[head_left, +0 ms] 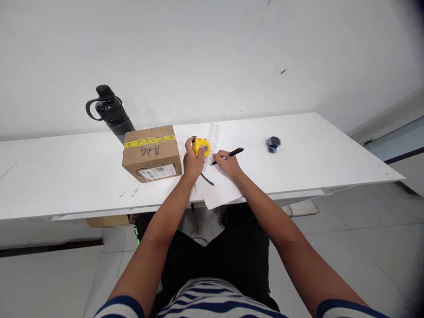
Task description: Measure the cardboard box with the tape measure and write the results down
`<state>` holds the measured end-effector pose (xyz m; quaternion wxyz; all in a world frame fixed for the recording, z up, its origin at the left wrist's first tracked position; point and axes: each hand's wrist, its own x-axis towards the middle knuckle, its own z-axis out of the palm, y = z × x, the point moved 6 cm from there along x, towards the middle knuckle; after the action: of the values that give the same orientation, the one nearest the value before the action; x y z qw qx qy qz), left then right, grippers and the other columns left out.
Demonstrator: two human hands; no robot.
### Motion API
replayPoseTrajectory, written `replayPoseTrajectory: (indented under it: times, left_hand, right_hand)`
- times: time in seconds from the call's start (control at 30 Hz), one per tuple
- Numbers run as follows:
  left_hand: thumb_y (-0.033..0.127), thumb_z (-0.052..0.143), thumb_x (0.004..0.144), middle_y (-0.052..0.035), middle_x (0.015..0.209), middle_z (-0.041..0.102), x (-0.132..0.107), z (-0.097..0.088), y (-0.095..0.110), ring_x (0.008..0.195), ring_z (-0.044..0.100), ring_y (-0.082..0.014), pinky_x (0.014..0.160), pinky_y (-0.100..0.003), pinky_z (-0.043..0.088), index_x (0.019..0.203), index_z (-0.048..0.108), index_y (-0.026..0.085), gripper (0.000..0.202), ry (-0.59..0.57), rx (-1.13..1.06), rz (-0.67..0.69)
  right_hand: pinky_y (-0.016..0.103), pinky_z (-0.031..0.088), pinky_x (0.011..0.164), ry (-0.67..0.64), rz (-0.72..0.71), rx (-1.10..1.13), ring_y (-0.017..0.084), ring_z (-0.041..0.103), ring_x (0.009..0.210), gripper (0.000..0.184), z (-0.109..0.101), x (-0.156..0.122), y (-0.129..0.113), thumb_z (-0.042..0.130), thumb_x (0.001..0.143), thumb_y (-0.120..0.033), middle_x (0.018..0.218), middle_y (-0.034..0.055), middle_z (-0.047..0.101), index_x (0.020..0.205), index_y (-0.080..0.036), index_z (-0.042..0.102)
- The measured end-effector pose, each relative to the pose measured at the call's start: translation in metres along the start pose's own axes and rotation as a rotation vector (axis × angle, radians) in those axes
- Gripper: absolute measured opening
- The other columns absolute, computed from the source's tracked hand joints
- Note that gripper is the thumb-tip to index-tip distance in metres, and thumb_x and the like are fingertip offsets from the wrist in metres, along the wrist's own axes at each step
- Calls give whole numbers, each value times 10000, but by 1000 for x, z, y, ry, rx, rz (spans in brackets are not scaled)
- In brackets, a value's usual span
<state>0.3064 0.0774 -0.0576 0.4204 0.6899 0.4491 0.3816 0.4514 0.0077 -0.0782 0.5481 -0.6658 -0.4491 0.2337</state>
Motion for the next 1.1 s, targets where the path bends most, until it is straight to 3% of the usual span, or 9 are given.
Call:
replayPoseTrajectory:
  times: [0.3,0.47,0.67,0.83,0.97,1.1]
  left_hand:
    - [483,464,966,-33,1023,686,0,1,0,519,620,-110,597,-269,501,1433,332,323,511,1,0,13]
    - [488,447,973,-34,1027,681,0,1,1,544,629,-118,609,-277,507,1460,325,342,523,-5,9,22]
    - [456,420,983,-49,1218,650,1,2,0,525,594,-83,595,-263,528,1530,240,390,580,-33,-41,-10]
    - [444,382,992,-47,1321,606,3,4,-3,561,593,-78,602,-258,546,1556,148,419,611,-59,-57,-21]
    - [446,381,991,-48,1331,600,2,4,-3,577,591,-81,598,-254,548,1562,125,418,626,-71,-40,-28]
    - [425,402,983,-44,1280,632,1,2,-1,546,584,-86,567,-256,537,1556,153,425,625,-55,-39,-31]
  right_hand:
    - [295,365,622,56,19,17,143,455,617,309,-3,-2,-1,578,783,-387,565,-35,486,545,-217,480]
    - [291,343,601,105,16,-4,133,402,585,319,-6,-4,-1,568,784,-358,537,-50,415,531,-226,425]
    - [293,346,604,49,12,19,140,428,603,310,-2,-3,-2,576,778,-374,556,-42,459,539,-224,448]
    - [291,340,603,100,43,23,134,401,592,313,-5,-3,0,568,761,-327,532,-51,415,517,-229,398]
    - [293,349,610,38,18,24,137,417,597,324,-2,-3,-2,581,777,-369,542,-47,445,528,-225,432]
    - [301,396,660,95,2,29,153,481,642,343,-6,-3,-3,567,819,-422,577,-30,507,552,-221,491]
